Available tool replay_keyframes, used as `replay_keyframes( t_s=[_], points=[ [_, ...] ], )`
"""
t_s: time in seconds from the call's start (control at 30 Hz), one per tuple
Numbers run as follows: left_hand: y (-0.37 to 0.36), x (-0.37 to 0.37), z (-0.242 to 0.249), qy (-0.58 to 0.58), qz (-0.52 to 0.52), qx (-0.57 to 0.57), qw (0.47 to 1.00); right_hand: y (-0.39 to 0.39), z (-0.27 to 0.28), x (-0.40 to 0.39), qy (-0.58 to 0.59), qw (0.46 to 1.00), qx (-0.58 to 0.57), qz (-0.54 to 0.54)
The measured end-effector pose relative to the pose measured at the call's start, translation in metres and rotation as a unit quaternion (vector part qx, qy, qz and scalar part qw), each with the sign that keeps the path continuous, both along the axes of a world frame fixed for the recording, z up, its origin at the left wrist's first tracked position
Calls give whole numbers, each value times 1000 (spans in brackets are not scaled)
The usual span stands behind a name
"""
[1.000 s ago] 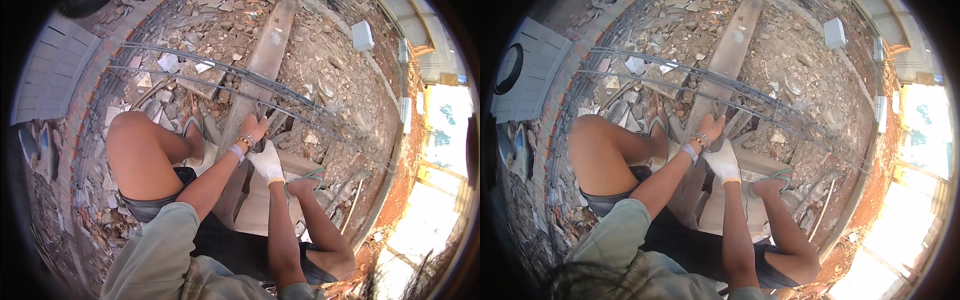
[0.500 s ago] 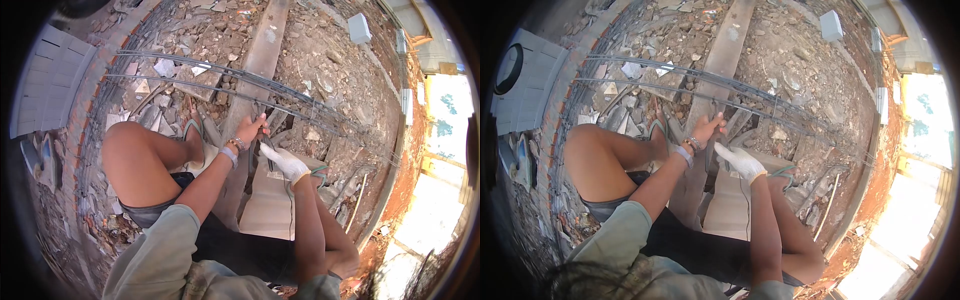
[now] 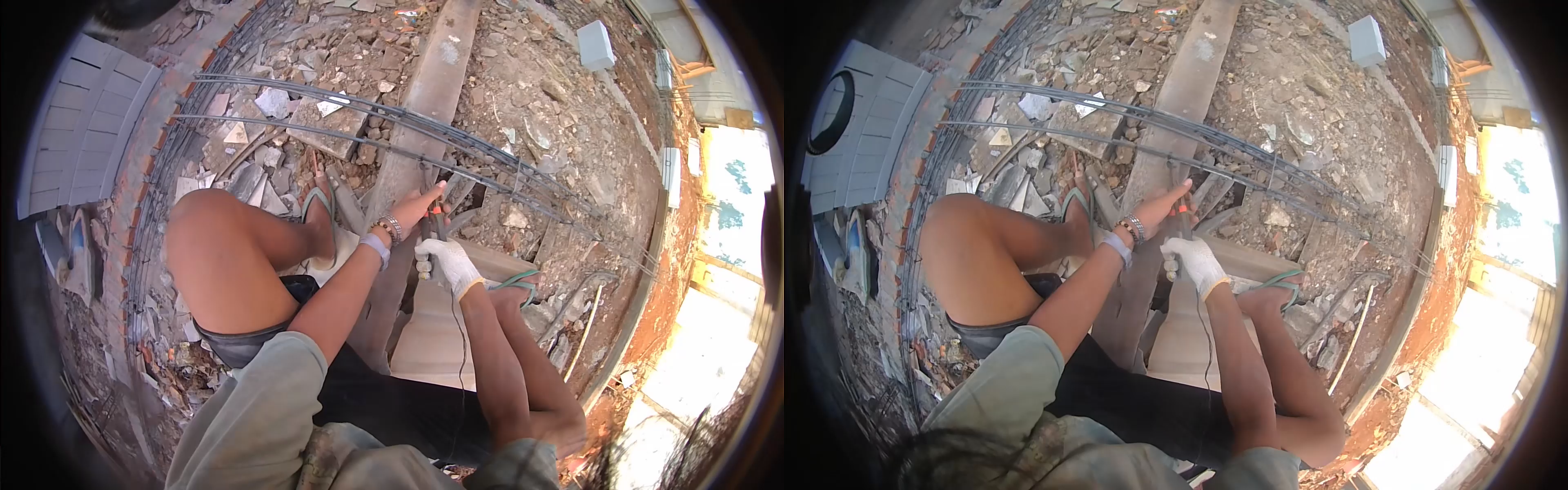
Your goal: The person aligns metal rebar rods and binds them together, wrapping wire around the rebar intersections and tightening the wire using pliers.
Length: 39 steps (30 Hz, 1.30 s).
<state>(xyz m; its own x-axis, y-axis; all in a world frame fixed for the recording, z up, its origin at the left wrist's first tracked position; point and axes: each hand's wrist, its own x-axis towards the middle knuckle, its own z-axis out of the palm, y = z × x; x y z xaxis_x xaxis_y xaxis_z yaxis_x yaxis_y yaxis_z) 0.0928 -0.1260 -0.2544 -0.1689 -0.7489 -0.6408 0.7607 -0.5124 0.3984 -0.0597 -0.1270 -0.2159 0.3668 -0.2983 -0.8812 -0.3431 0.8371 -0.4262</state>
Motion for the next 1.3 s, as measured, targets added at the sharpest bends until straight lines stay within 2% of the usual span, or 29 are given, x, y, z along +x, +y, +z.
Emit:
replay_keyframes(
  t_s=[0.1,0.13,0.2,0.27,0.37,0.4,0.47,0.57,0.77,0.87,0.97,1.17,1.27,1.3],
  points=[
    [-13,-12,-9,-188,-75,74,977,7,-2,16,109,990,-86,20],
    [-13,-16,7,-256,-79,112,957,11,0,18,143,977,-146,59],
    [-20,-38,-19,-377,-71,119,916,16,11,24,210,933,-263,132],
    [-22,-46,-25,-437,-56,134,888,20,20,30,273,863,-375,203],
    [-29,-45,-41,-473,-83,121,869,28,19,38,357,827,-384,202],
    [-28,-42,-33,-431,-81,106,893,28,18,37,354,833,-384,182],
    [-23,-32,-9,-344,-76,78,932,23,28,38,361,831,-367,212],
    [-34,-57,-28,-285,73,109,949,10,37,28,343,812,-387,271],
    [-45,-75,-55,-266,94,136,950,-8,20,3,277,791,-421,346],
    [-54,-98,-96,-308,135,135,932,-15,18,-4,257,782,-434,366],
    [-58,-100,-92,-334,107,159,923,-25,8,-16,242,783,-427,382],
    [-66,-110,-103,-309,149,168,924,-41,-11,-33,208,735,-451,461],
    [-56,-91,-78,-326,90,139,931,-28,2,-20,257,777,-421,391],
    [-52,-83,-59,-270,106,138,947,-27,4,-20,228,790,-413,392]
  ],
)
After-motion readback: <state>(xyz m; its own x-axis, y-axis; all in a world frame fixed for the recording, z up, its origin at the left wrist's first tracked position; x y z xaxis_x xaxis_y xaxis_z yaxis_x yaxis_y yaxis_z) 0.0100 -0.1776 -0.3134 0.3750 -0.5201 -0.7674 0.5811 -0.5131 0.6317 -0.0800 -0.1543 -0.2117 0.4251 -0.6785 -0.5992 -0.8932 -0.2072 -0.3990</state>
